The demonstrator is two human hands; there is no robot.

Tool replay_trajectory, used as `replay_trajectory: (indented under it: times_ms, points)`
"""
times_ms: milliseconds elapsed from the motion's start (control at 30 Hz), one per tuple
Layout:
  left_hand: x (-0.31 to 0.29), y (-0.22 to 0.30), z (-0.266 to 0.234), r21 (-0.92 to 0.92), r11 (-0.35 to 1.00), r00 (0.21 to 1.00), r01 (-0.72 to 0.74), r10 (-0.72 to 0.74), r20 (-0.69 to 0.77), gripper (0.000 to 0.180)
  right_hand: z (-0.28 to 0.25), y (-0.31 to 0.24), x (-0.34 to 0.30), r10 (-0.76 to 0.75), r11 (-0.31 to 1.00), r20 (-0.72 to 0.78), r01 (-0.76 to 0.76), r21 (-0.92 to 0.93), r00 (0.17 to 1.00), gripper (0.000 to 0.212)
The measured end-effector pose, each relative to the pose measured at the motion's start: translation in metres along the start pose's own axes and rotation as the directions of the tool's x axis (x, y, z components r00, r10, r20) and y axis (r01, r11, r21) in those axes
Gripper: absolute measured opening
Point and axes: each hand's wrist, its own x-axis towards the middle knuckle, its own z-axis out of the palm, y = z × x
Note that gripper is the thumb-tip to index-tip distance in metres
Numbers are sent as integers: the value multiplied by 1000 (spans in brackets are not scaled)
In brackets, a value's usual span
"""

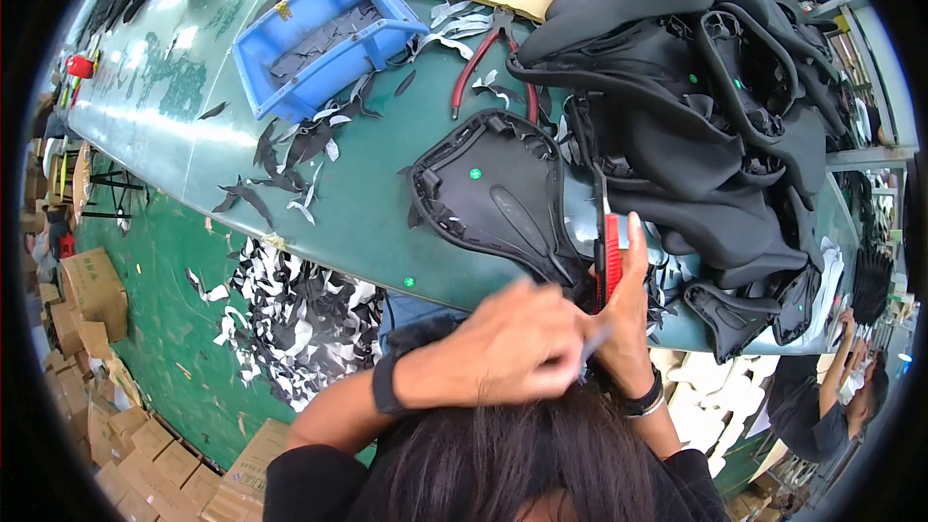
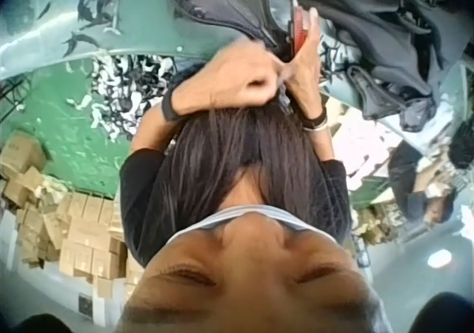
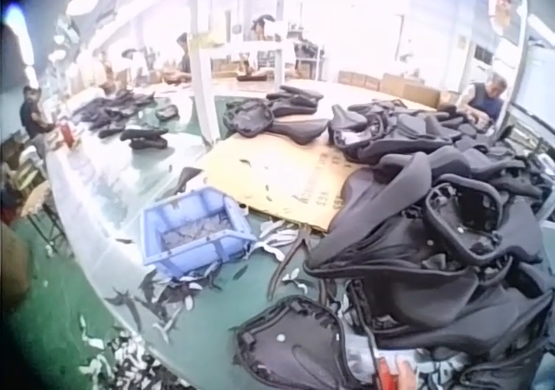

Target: The person trims excess fabric from bicycle seats using a utility knife, discarding the fabric scraps into a cardboard box.

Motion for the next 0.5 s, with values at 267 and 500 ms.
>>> replay_trajectory:
  times_ms: [267,500]
  points:
    - [-26,-29,-16,-660,684,439,312,-720,-538,57,7,-39,-24,144,915,451,-292,279,881,92]
    - [-13,-13,-103,257,851,884,459,-466,-33,40,8,-19,10,115,804,-54,-61,591,992,44]
